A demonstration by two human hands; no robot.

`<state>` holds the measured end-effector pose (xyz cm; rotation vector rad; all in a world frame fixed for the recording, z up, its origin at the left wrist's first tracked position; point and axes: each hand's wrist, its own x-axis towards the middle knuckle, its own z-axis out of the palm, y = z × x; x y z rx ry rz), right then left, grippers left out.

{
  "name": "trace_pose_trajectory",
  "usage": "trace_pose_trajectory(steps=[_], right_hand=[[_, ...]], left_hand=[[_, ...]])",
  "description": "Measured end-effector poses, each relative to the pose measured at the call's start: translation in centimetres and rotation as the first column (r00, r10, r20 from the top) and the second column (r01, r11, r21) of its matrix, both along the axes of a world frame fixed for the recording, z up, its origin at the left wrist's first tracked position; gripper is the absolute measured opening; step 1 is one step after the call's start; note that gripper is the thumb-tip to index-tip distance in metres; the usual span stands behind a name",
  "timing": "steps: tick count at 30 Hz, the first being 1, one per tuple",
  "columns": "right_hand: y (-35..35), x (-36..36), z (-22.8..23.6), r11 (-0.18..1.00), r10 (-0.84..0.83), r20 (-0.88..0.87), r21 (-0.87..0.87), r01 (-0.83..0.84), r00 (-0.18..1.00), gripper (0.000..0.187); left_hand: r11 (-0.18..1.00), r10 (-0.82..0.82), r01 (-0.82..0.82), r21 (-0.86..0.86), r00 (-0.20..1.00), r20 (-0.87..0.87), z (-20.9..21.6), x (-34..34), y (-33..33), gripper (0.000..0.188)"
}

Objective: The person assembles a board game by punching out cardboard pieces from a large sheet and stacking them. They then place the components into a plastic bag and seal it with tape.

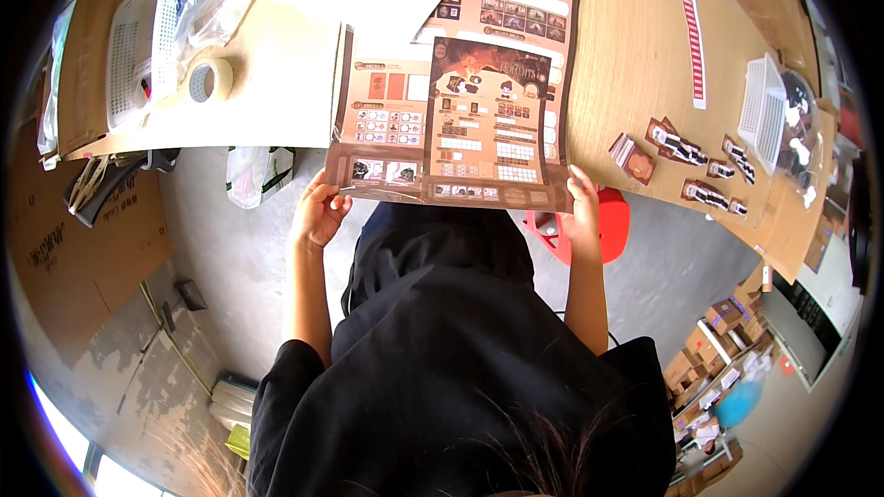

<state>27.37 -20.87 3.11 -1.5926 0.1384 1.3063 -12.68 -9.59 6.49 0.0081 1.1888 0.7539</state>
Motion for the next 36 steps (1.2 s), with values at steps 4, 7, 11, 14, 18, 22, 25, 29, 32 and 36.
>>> trace_pose_trajectory(steps=[4, 7, 11, 14, 18, 22, 25, 29, 32, 36], right_hand=[[0.3, 0.0, 1.1, 0.998, -0.058, -0.126, -0.002, 0.058, 0.99, 0.03], [0.5, 0.1, 2.1, 1.0, -0.018, -0.146, -0.007, 0.017, 0.989, 0.03], [0.3, 0.2, 2.2, 0.999, -0.004, -0.127, -0.044, -0.001, 0.992, 0.029], [0.1, 0.3, 2.2, 0.999, 0.04, -0.159, -0.003, -0.041, 0.987, 0.029], [-0.4, 0.8, 1.2, 0.997, 0.077, -0.199, 0.033, -0.072, 0.977, 0.029], [-0.7, 0.5, 1.1, 0.991, 0.121, -0.172, 0.069, -0.111, 0.978, 0.028], [-0.4, 0.3, 1.0, 0.992, 0.12, -0.159, 0.057, -0.112, 0.98, 0.026], [-1.4, 0.3, -0.5, 0.991, 0.114, -0.107, 0.075, -0.106, 0.988, 0.02], [-1.9, 0.1, -1.4, 0.992, 0.127, -0.084, 0.014, -0.126, 0.988, 0.021], [-3.5, 0.3, -0.8, 0.98, 0.179, -0.074, 0.105, -0.171, 0.981, 0.023]], left_hand=[[0.999, 0.042, -0.041, -0.033, 0.999, 0.032, -0.1, -0.2, -0.4, 0.033], [0.999, 0.023, -0.026, 0.026, 0.993, 0.112, -0.2, -0.5, -0.9, 0.03], [0.986, 0.071, -0.109, 0.127, 0.96, 0.27, 0.2, -0.4, -1.7, 0.028], [0.95, 0.229, -0.298, 0.093, 0.867, 0.443, 0.6, 0.2, -2.3, 0.032], [0.947, 0.26, -0.316, 0.058, 0.859, 0.442, 1.2, 0.9, -1.3, 0.04], [0.955, 0.283, -0.297, 0.028, 0.931, 0.231, 0.8, 1.4, -0.7, 0.037], [0.96, 0.259, -0.28, 0.025, 0.916, 0.306, 0.2, 0.7, -0.8, 0.032], [0.955, 0.292, -0.294, -0.036, 0.916, 0.277, -1.3, -0.4, -1.5, 0.024], [0.956, 0.252, -0.293, -0.021, 0.781, 0.571, -1.4, -0.8, -1.8, 0.025], [0.988, -0.129, 0.133, 0.078, 0.99, -0.061, 1.9, 0.3, -0.5, 0.019]])
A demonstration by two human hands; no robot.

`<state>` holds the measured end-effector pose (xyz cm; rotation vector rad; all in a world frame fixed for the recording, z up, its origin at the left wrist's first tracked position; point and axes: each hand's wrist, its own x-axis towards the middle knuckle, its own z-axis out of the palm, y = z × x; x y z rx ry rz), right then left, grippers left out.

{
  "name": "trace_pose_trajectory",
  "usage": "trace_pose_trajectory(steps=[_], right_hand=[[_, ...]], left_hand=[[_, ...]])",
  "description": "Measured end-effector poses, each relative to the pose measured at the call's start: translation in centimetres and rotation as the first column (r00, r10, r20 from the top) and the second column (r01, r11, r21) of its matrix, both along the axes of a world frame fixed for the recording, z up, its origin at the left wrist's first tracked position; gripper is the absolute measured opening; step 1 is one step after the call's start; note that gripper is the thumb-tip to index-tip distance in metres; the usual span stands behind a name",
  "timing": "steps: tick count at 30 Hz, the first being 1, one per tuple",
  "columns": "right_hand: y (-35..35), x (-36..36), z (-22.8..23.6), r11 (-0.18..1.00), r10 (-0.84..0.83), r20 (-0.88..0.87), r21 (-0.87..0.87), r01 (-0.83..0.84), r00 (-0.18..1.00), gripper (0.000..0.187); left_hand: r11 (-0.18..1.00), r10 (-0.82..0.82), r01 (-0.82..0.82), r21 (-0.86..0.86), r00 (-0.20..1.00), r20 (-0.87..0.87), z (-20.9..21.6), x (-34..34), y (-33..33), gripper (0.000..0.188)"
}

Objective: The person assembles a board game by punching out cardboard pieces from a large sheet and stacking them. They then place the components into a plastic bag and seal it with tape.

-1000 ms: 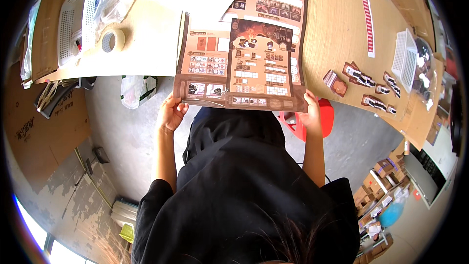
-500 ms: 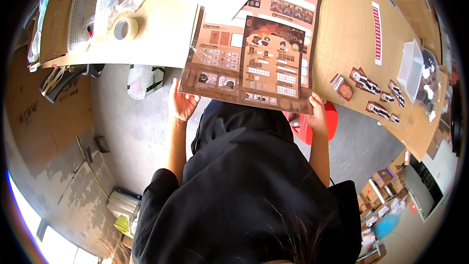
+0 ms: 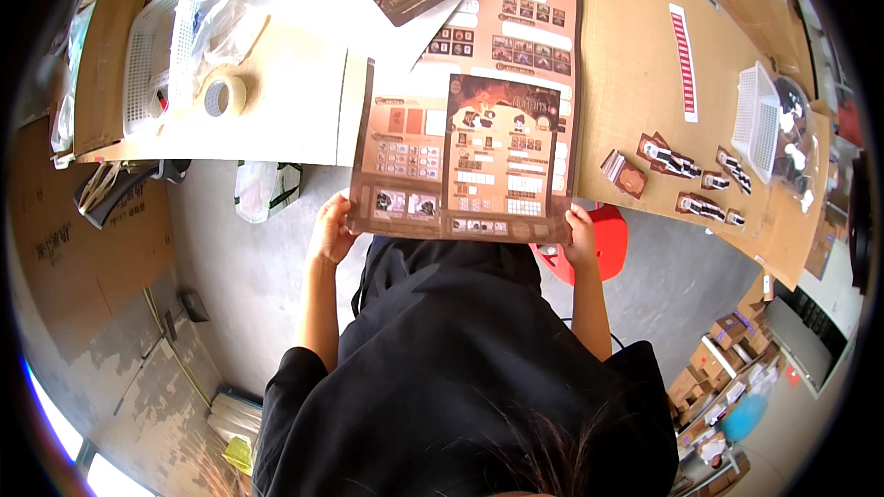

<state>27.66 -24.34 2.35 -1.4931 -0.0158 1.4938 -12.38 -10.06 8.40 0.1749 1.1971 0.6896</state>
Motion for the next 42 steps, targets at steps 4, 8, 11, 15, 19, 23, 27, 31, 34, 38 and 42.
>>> trace_pose_trajectory(steps=[4, 8, 11, 15, 19, 23, 27, 31, 34, 38, 42], right_hand=[[-1.2, 0.1, 0.4, 0.999, -0.004, -0.021, -0.039, 0.003, 1.0, 0.024], [-1.7, -0.3, -0.2, 0.998, -0.036, -0.034, -0.043, 0.035, 0.999, 0.023], [-1.7, -1.0, -1.1, 0.997, -0.058, -0.054, -0.046, 0.055, 0.997, 0.02], [-2.2, -1.2, -2.0, 0.997, -0.07, -0.031, -0.037, 0.069, 0.997, 0.019], [-2.2, -0.9, -2.3, 0.994, -0.069, -0.027, -0.087, 0.066, 0.997, 0.018], [-2.1, -0.3, -3.2, 0.997, -0.051, 0.007, -0.055, 0.051, 0.999, 0.018], [-2.2, 0.7, -4.2, 0.998, -0.015, 0.021, -0.064, 0.016, 1.0, 0.014], [-2.4, 1.2, -4.3, 0.999, 0.001, 0.047, -0.045, 0.001, 0.999, 0.013], [-2.1, 1.6, -4.2, 0.998, 0.042, 0.044, -0.048, -0.04, 0.998, 0.014], [-1.8, 1.6, -4.2, 0.996, 0.054, 0.041, -0.079, -0.051, 0.998, 0.015], [-1.5, 1.8, -4.2, 0.991, 0.098, 0.108, -0.103, -0.087, 0.989, 0.013]], left_hand=[[0.952, -0.303, 0.302, 0.048, 0.953, 0.025, -1.0, -2.2, 1.5, 0.023], [0.993, -0.1, 0.112, -0.032, 0.962, 0.255, -1.0, -0.1, 2.4, 0.034], [0.998, -0.038, 0.052, -0.047, 0.967, 0.254, -2.5, 0.4, 1.4, 0.035], [0.998, 0.064, -0.062, -0.015, 0.975, 0.212, -1.9, 2.0, 1.0, 0.028], [0.994, 0.102, -0.105, 0.006, 0.977, 0.188, -1.6, 2.4, 1.1, 0.027], [0.993, 0.048, -0.057, 0.1, 0.995, 0.089, -1.6, 1.9, 0.7, 0.023], [0.98, 0.194, -0.198, 0.037, 0.976, 0.095, 0.2, 3.3, 0.7, 0.018], [0.983, 0.114, -0.124, 0.139, 0.99, 0.079, 1.4, 3.5, 0.9, 0.011], [0.975, 0.114, -0.122, 0.186, 0.992, 0.053, 1.6, 3.3, 0.4, 0.005], [0.963, 0.194, -0.204, 0.173, 0.978, 0.074, 2.5, 4.1, 0.1, 0.009], [0.951, 0.183, -0.206, 0.229, 0.976, 0.118, 4.1, 5.4, 0.5, 0.004]])
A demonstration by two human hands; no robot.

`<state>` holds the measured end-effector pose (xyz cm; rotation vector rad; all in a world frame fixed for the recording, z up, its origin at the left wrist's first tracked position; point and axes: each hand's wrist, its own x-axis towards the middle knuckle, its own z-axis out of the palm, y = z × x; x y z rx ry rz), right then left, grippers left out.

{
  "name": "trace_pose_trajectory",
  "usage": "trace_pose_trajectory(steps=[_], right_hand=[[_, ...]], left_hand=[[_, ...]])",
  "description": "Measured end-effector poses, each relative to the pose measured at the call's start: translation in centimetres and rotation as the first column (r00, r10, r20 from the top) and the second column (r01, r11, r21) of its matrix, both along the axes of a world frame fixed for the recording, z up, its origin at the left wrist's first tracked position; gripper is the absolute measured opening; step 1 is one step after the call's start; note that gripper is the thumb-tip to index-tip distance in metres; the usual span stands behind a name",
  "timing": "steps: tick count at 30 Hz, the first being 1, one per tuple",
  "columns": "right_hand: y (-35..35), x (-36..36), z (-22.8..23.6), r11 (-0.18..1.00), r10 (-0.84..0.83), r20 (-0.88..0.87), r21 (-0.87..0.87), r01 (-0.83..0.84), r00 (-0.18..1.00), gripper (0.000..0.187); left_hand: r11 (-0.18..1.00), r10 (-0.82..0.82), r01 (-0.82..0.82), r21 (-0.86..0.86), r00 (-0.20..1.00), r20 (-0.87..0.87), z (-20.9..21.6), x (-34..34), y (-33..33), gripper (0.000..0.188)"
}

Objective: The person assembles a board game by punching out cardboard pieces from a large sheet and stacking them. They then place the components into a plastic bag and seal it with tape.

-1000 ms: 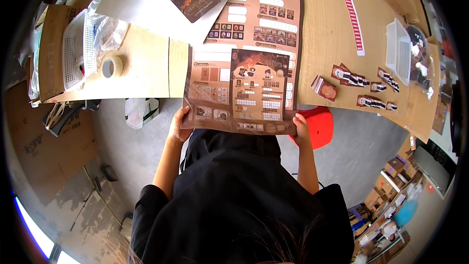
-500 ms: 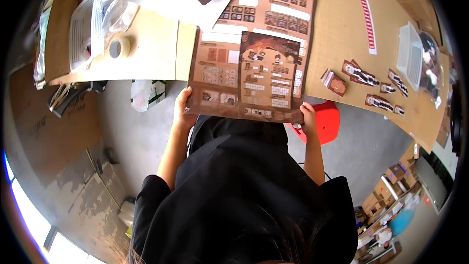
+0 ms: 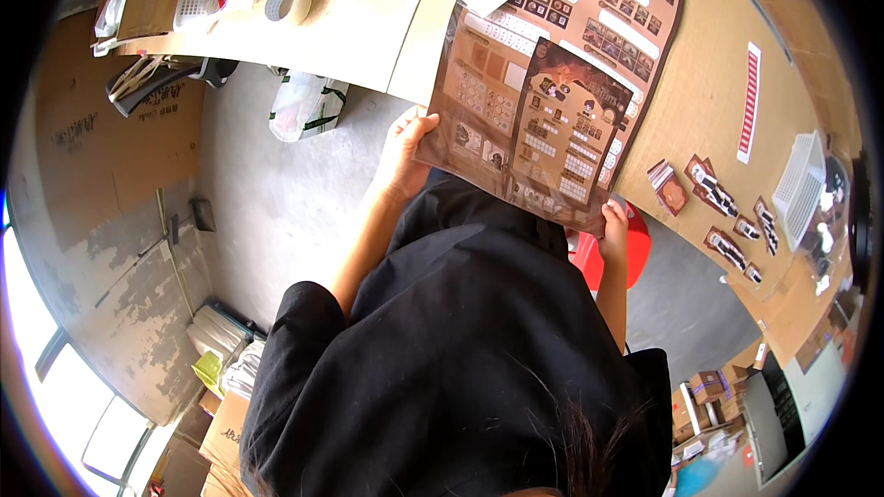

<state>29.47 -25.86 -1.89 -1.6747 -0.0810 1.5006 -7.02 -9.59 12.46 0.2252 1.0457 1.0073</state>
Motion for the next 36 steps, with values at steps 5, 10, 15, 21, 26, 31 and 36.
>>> trace_pose_trajectory(steps=[5, 10, 15, 21, 26, 31, 36], right_hand=[[0.4, 0.4, 1.1, 0.934, 0.354, 0.341, -0.087, -0.346, 0.871, 0.021], [6.7, -5.1, 11.7, 0.535, 0.57, 0.815, -0.466, -0.705, -0.105, 0.054], [12.8, -14.7, 22.3, 0.408, 0.284, 0.87, 0.271, -0.872, 0.403, 0.067], [13.9, -14.6, 18.3, 0.668, 0.21, 0.649, 0.451, -0.592, 0.731, 0.016], [14.4, -14.4, 18.5, 0.74, 0.256, 0.151, 0.605, -0.294, 0.955, 0.013], [15.0, -14.8, 18.7, 0.749, 0.257, -0.07, 0.644, -0.153, 0.964, 0.024], [15.1, -14.7, 18.3, 0.748, 0.266, -0.138, 0.654, -0.114, 0.954, 0.026]], left_hand=[[0.994, -0.066, 0.069, 0.08, 0.997, -0.044, 2.0, 2.0, 0.7, 0.009], [0.93, -0.293, 0.327, 0.168, 0.935, -0.201, 6.0, 4.7, 1.7, 0.02], [0.878, -0.375, 0.396, 0.269, 0.918, -0.126, 5.6, 6.3, 1.8, 0.019], [0.872, -0.327, 0.255, 0.418, 0.939, 0.11, 5.6, 5.9, 1.8, 0.01], [0.84, -0.209, 0.31, 0.445, 0.942, -0.262, 5.0, 5.0, 2.1, 0.031], [0.716, -0.102, 0.461, 0.524, 0.812, -0.575, 5.3, 5.5, 2.1, 0.043], [0.609, -0.06, 0.656, 0.447, 0.599, -0.798, 6.7, 5.2, 2.9, 0.042]])
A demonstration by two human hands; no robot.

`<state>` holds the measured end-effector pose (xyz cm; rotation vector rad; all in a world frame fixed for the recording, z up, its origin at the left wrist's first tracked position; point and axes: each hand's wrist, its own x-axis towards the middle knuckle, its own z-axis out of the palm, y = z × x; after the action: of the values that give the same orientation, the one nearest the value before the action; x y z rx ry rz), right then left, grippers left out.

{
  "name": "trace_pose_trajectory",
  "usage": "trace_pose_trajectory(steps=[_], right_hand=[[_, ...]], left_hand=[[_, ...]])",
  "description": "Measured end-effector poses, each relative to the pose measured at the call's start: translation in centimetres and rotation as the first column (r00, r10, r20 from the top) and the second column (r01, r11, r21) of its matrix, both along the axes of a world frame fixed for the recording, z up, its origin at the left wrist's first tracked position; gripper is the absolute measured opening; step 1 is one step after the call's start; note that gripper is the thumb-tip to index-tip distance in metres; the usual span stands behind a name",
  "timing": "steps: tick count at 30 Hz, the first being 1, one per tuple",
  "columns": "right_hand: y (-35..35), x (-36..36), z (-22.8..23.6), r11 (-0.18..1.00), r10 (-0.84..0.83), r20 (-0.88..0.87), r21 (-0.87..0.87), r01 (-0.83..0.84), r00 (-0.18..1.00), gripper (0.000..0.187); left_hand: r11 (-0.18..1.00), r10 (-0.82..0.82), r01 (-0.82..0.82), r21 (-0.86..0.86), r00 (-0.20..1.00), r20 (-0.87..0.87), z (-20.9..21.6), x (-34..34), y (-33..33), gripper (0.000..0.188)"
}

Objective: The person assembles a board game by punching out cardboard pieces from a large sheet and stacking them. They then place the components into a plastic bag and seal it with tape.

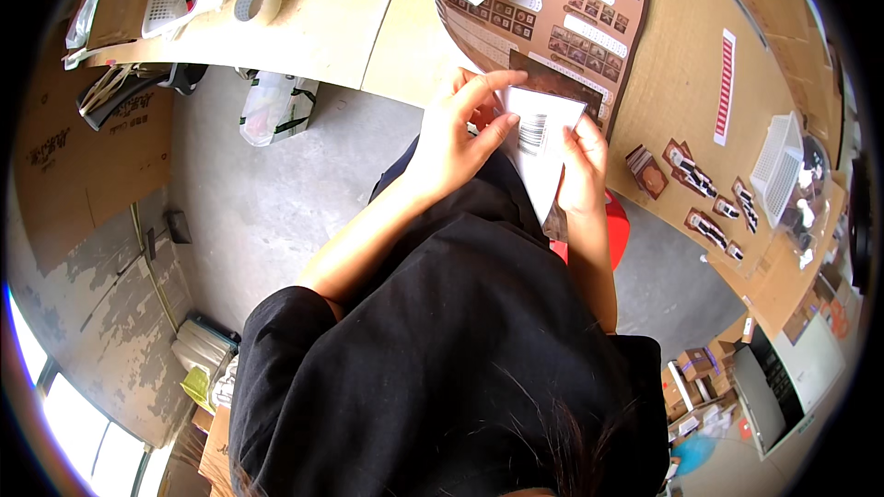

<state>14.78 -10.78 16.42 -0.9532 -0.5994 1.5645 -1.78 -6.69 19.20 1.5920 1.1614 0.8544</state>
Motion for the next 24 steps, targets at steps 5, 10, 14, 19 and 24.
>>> trace_pose_trajectory(steps=[5, 10, 14, 19, 24], right_hand=[[0.1, -0.1, 0.0, 1.0, -0.004, -0.071, -0.023, 0.002, 0.997, 0.025], [0.4, -0.7, 0.6, 0.999, -0.032, -0.086, 0.014, 0.033, 0.996, 0.023], [0.4, -0.6, 0.6, 1.0, -0.023, -0.069, 0.002, 0.023, 0.997, 0.022], [0.5, -0.8, 1.4, 1.0, 0.007, 0.06, 0.012, -0.007, 0.998, 0.02], [0.7, -0.9, 1.9, 0.996, 0.067, 0.178, 0.039, -0.075, 0.982, 0.019]], left_hand=[[0.962, 0.093, -0.013, -0.272, 0.953, 0.287, -0.6, -0.6, 0.6, 0.031], [0.993, 0.096, -0.099, 0.06, 0.994, 0.052, -0.7, -1.2, 1.3, 0.025], [0.994, 0.104, -0.107, 0.011, 0.987, 0.119, 0.2, -1.0, 1.4, 0.021], [0.988, 0.043, -0.007, -0.151, 0.971, 0.236, -0.1, -1.6, 1.8, 0.021], [0.995, -0.056, 0.059, -0.083, 0.998, 0.039, 1.5, -1.7, 2.0, 0.017]])
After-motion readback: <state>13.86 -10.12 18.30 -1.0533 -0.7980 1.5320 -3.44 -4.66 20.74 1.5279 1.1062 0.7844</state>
